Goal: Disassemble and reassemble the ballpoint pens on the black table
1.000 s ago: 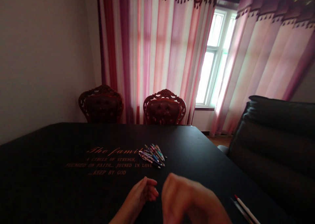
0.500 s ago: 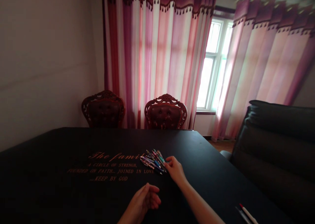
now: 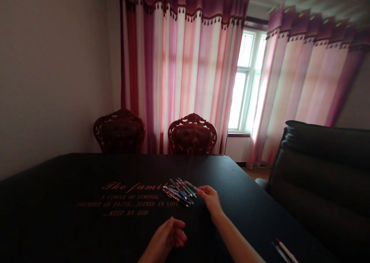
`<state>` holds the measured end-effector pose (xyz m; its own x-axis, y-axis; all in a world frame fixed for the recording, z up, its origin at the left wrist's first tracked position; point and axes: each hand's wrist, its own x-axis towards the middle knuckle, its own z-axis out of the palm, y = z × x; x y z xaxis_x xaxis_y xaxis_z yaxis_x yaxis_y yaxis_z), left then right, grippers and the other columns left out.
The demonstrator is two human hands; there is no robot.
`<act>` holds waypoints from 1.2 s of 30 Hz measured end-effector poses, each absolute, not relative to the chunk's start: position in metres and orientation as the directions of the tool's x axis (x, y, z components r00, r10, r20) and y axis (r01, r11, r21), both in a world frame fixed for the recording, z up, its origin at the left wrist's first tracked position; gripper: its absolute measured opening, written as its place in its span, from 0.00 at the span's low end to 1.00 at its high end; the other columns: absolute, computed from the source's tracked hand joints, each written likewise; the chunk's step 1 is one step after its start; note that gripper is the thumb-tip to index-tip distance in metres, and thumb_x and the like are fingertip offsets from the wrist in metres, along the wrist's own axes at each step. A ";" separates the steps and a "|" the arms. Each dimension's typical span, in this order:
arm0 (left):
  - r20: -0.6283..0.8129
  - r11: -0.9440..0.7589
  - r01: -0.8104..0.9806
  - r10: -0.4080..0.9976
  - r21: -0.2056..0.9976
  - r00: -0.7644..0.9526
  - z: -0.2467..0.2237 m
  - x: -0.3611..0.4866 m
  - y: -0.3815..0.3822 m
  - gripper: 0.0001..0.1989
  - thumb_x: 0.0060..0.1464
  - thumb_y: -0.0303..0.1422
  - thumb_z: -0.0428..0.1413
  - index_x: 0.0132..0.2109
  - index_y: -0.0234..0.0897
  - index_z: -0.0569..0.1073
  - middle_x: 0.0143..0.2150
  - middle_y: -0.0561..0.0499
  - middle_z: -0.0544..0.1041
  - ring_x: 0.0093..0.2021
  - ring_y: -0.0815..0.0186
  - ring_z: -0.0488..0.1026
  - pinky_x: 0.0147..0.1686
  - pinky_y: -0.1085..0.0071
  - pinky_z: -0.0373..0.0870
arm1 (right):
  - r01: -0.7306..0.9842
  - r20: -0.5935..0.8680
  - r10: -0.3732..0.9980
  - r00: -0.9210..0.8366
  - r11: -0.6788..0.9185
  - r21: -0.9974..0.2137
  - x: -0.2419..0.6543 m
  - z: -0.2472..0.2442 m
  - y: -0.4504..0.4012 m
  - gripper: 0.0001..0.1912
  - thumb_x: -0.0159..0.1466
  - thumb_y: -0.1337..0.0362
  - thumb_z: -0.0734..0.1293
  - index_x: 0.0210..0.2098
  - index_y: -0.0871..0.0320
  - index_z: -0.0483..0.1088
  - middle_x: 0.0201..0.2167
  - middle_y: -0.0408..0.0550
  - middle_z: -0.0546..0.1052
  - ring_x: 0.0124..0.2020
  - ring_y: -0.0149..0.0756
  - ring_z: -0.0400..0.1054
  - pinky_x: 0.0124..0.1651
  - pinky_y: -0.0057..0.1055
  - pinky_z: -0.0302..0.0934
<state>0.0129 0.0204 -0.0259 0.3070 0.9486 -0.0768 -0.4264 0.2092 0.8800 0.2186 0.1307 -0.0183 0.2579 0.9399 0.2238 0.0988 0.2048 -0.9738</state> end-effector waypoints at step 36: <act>0.056 -0.052 -0.029 0.978 0.998 0.201 -0.004 0.013 0.007 0.18 0.48 0.46 0.63 0.38 0.36 0.75 0.28 0.54 0.74 0.28 0.67 0.68 0.29 0.73 0.65 | 0.509 0.050 0.992 -0.114 0.102 -0.855 0.234 -0.003 0.005 0.34 0.65 0.40 0.51 0.15 0.57 0.62 0.12 0.39 0.60 0.17 0.29 0.57 0.23 0.26 0.50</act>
<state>0.0130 0.0069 -0.0036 0.2012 0.9779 0.0565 -0.0289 -0.0517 0.9982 0.2337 0.0048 -0.0027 -0.1138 0.9922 0.0501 0.5092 0.1016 -0.8546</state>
